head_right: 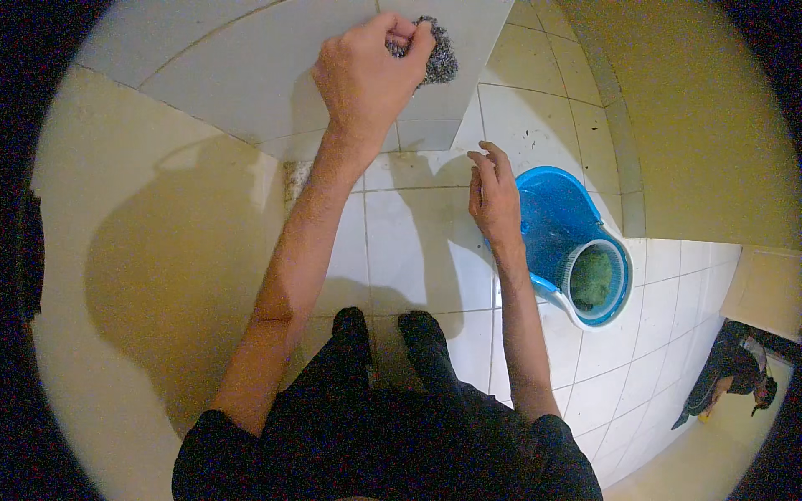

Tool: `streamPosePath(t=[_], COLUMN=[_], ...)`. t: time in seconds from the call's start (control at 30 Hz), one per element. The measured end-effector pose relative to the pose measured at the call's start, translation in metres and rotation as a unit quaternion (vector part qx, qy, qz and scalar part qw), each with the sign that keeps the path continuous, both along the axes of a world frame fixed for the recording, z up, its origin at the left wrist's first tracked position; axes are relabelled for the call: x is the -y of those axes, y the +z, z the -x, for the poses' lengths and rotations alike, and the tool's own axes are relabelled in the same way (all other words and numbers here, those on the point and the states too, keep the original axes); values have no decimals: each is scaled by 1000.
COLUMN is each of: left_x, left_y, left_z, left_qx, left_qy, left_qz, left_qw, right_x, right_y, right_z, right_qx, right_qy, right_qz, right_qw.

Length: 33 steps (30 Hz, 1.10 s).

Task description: The person scrubs the wall tiles with a steel wool scrubber, rinses the scrubber in a water bucket, and continues scrubbing different sections of the wall tiles.

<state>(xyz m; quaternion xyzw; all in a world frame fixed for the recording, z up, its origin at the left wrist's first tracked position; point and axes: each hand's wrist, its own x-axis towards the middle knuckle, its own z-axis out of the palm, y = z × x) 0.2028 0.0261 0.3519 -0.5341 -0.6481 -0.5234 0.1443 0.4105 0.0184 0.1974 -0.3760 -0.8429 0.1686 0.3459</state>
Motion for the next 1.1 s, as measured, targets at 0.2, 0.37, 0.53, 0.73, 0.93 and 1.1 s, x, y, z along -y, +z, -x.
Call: streamPosePath(t=[0.2,0.37,0.53,0.73,0.93,1.1], left_x=[3,2,2,3,7,12], left_y=[37,5,34,11,42,38], left_z=[-3,-3,-2,0,-1,18], left_qx=[38,46,27,71,98,96], left_qy=[12,4,3,-25,-21,-41], left_qz=[14,87,23,82,27,65], left_qw=[999,995,999,994,995,992], right_x=[-1,-1,0,0,0,-2], right_y=[-4,-2,-2,-1,0,0], right_z=[-5,-2,-3,-2,-5,-2], right_qx=[11,11,8,7,9,-5], right_qy=[-10,-9,-13,-12,-11,-5], right_qz=[0,-8,4,1,4,8], right_qw=[1000,1000,1000,1000,1000,1000])
